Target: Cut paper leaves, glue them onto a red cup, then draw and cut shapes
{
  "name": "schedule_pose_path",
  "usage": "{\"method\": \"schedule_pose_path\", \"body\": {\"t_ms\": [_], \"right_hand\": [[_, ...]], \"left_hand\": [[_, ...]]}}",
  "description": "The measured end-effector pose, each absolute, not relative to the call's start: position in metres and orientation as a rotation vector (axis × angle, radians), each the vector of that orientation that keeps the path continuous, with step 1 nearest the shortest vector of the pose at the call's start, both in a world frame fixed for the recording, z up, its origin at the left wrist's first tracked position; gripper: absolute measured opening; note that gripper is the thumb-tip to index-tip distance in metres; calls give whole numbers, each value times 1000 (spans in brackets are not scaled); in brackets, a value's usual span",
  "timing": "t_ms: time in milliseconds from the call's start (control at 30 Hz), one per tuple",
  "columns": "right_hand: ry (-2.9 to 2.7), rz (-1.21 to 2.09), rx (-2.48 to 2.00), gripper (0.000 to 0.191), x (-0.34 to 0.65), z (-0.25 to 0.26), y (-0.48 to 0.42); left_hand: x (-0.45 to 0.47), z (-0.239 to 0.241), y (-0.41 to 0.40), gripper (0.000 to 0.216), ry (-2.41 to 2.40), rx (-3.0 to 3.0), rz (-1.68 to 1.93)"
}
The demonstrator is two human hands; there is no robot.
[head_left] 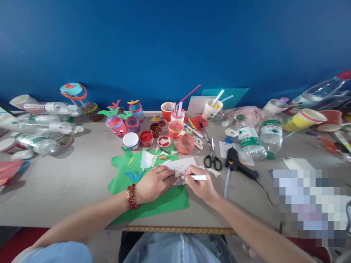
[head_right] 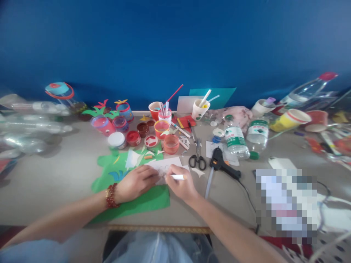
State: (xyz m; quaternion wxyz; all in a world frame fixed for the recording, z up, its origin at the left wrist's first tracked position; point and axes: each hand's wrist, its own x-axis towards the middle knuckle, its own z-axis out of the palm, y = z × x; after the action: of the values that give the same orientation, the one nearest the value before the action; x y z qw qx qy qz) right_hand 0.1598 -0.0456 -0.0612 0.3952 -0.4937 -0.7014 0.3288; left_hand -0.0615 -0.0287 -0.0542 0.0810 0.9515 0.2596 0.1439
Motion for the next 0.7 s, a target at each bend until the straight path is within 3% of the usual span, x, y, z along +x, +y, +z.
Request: {"method": "schedule_pose_path", "body": {"t_ms": [700], "right_hand": [[-1748,881,-1231,18,161,-60,-46]], "left_hand": [[-62,-53,-28,24,771,2843,463]]}}
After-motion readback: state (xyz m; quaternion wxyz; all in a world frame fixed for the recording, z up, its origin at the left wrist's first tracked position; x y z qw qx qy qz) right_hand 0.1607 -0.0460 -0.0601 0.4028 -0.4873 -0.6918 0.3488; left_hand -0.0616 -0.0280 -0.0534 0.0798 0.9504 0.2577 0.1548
